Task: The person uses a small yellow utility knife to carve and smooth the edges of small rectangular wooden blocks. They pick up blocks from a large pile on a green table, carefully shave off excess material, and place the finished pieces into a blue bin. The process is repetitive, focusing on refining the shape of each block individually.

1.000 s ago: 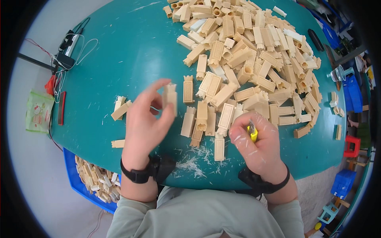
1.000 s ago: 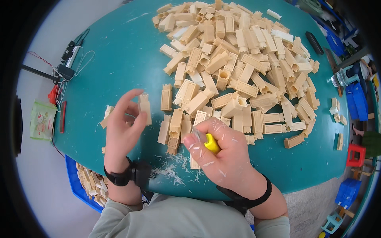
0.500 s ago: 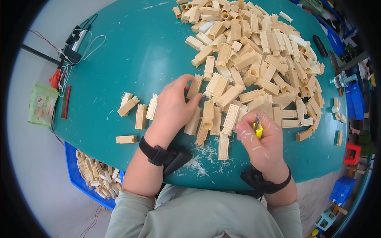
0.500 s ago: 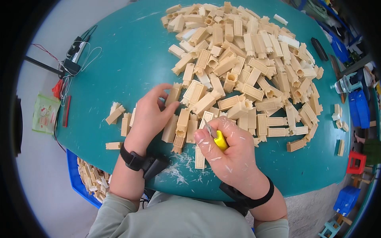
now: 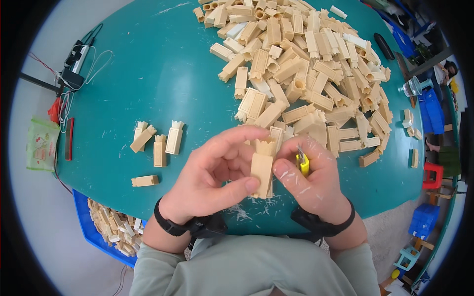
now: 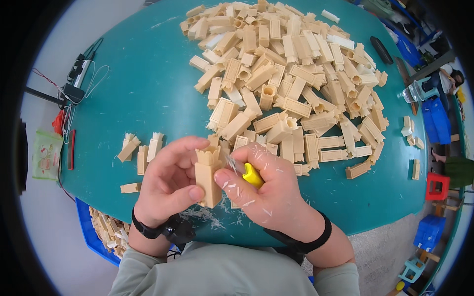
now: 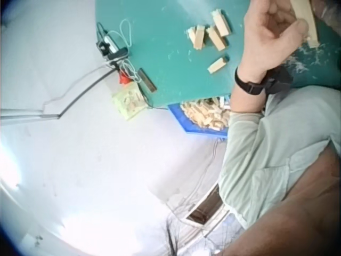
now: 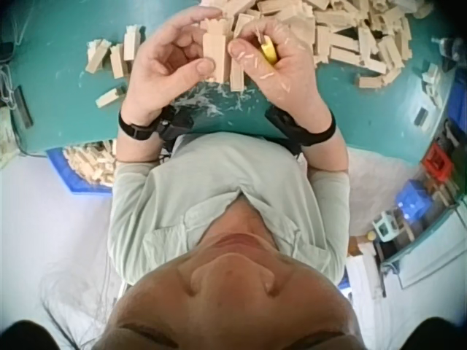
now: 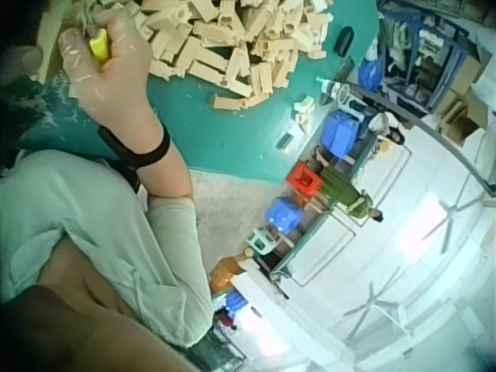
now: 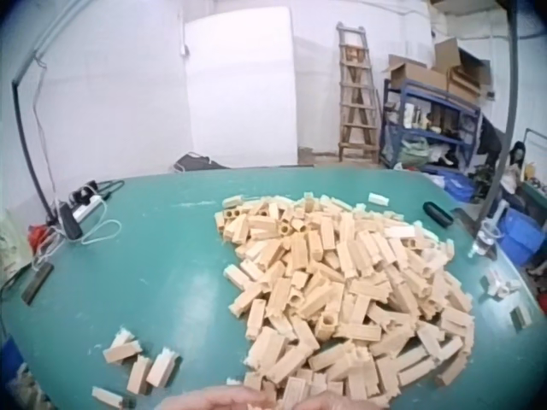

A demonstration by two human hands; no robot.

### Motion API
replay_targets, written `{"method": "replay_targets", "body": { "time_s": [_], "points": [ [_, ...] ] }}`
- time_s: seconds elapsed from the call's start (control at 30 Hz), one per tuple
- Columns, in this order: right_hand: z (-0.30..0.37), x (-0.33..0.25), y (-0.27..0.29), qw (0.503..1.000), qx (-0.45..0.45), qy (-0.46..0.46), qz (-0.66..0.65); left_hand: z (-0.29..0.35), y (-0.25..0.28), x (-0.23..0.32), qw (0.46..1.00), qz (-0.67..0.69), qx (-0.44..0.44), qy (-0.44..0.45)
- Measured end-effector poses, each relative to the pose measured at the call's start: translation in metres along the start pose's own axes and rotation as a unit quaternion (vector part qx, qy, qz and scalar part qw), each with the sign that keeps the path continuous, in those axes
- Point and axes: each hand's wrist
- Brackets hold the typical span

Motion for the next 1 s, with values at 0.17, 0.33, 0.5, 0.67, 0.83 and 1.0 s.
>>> {"method": "replay_targets", "body": {
  "time_s": [0.17, 0.33, 0.5, 0.67, 0.83, 1.0],
  "points": [
    [0.0, -0.001, -0.001, 0.999, -0.02, 0.02, 0.02, 0.004, 0.001, 0.0, 1.0, -0.007, 0.012, -0.012],
    [0.0, -0.005, -0.009, 0.995, -0.032, -0.064, -0.074, 0.001, 0.004, -0.013, 0.992, -0.003, 0.034, -0.119],
    [0.004, 0.0, -0.006, 0.998, -0.001, -0.057, -0.026, 0.0, 0.003, -0.01, 0.986, -0.036, 0.059, -0.149],
    [0.003, 0.002, -0.007, 0.992, 0.06, 0.06, 0.094, 0.004, -0.001, -0.01, 0.978, -0.067, 0.109, -0.163],
    [-0.001, 0.006, -0.007, 0.97, 0.079, 0.153, 0.171, 0.008, -0.007, -0.009, 0.979, -0.007, 0.142, -0.148],
    [-0.002, 0.01, -0.003, 0.961, 0.084, 0.192, 0.179, 0.009, -0.007, -0.01, 0.975, -0.006, 0.16, -0.155]
  ]
}}
Point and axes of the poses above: each hand's wrist, its own z-axis away from the middle knuckle, its own y-axis out of the back of the hand, x = y × z, and after that the axes turned 1 degree about -z, right-handed
